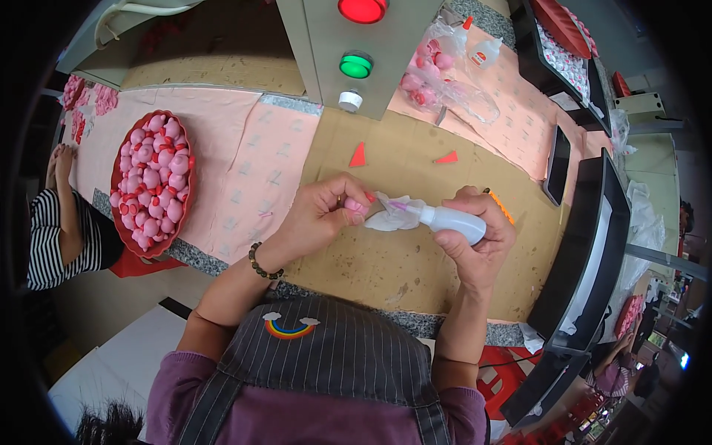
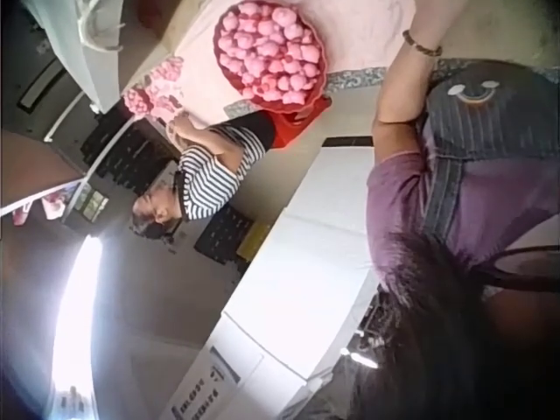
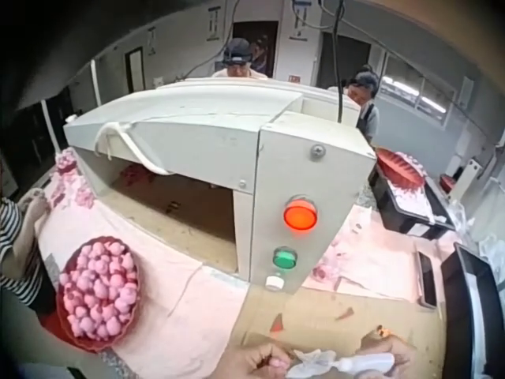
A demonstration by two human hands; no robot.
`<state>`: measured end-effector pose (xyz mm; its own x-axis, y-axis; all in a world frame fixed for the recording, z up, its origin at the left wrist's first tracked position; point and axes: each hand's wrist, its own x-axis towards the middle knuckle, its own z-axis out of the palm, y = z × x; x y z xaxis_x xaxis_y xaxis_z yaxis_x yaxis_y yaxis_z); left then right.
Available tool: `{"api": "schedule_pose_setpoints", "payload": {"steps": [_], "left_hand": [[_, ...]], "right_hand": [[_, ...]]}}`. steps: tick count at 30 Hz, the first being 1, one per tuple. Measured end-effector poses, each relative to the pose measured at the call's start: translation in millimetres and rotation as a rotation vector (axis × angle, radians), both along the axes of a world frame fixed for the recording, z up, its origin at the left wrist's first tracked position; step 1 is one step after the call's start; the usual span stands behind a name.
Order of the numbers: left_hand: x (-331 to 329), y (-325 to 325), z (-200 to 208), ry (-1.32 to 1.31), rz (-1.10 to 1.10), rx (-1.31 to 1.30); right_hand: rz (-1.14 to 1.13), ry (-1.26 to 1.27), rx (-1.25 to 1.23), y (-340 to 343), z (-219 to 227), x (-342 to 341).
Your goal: Gluing small white components and red flags onto pink toy balls on an assembly line.
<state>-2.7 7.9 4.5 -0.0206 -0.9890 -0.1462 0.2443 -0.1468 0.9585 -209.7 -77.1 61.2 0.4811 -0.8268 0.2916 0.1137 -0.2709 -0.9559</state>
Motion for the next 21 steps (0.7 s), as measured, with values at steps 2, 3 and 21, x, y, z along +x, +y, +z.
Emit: {"api": "schedule_pose_setpoints", "payload": {"steps": [2, 3, 21], "left_hand": [[1, 0, 2, -0.017, -0.008, 0.005], [1, -1, 3, -0.050, -0.018, 0.009], [-2, 0, 8, -0.232, -0.031, -0.136]], "right_hand": [[0.026, -0.057, -0.005, -3, -3, -2], [0.025, -0.055, -0.002, -2, -2, -2], [0.014, 0.047, 0.057, 8, -5, 12]]}}
